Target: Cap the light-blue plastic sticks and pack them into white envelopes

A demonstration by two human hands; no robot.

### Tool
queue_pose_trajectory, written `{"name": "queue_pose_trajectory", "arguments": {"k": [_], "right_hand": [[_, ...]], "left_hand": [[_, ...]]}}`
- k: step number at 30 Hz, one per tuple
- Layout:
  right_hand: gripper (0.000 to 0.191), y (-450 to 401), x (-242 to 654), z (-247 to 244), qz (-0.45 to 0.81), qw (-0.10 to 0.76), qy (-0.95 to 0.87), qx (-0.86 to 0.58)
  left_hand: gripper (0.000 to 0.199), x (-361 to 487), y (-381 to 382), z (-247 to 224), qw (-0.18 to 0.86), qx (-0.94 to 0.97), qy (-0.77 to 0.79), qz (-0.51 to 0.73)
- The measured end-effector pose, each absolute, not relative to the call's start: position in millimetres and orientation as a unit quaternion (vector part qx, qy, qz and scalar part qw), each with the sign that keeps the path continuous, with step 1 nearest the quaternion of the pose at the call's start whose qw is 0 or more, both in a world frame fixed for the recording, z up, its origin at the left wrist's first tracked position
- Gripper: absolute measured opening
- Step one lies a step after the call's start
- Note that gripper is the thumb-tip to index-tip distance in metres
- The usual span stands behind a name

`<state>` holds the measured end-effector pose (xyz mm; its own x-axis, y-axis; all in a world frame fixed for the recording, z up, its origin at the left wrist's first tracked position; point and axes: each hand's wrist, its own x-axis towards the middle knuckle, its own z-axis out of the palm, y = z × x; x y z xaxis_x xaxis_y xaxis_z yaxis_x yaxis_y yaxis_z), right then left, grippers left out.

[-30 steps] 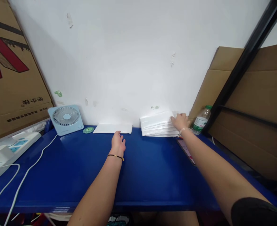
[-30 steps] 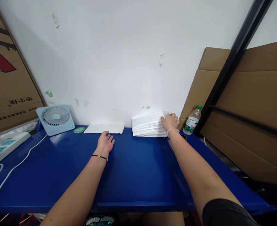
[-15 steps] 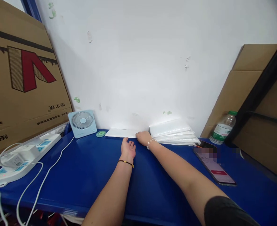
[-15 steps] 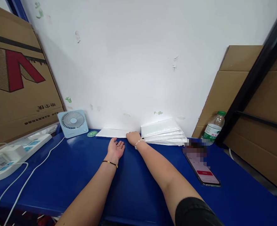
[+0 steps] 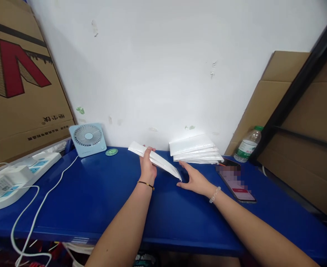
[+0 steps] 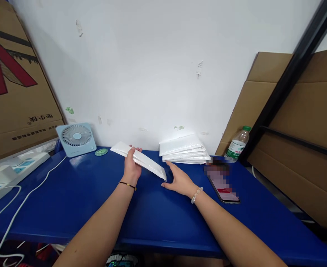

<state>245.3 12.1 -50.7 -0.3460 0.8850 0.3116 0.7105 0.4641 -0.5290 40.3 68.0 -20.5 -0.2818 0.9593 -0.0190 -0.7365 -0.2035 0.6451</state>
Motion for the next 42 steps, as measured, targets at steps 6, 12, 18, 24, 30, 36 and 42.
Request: {"name": "queue_pose_trajectory", "arguments": {"k": [6,12,18,24,30,36,42], "right_hand": [[0.099,23,246,-64,0.195,0.281,-0.814,-0.469],[0.058,20,235,-60,0.129,0.256,-0.840,-0.461],[0.057,19,239,-62,0.101,0.206,-0.850,-0.475],[0.058,20,240,-64,0.113,0.180,-0.851,-0.481],[0.064,19,244,-61,0.151,0.180,-0.847,-0.476],[0.081,12,245,-53,0.180,0.188,-0.850,-0.458],[0.060,30,285,-18,0.109,0.427,-0.715,-0.543]], "left_hand": [[0.061,54,41,-2,0.520,0.346,0.278,0.730],[0.059,41,34,24,0.467,0.391,0.285,0.740],[0.058,19,29,61,0.402,0.471,0.286,0.731],[0.065,3,16,95,0.278,0.617,0.326,0.660],[0.073,-16,31,82,0.039,0.763,0.505,0.401],[0.082,-39,66,14,0.066,0.763,0.642,0.034],[0.106,-45,71,-6,0.188,0.807,0.558,0.027]]}}
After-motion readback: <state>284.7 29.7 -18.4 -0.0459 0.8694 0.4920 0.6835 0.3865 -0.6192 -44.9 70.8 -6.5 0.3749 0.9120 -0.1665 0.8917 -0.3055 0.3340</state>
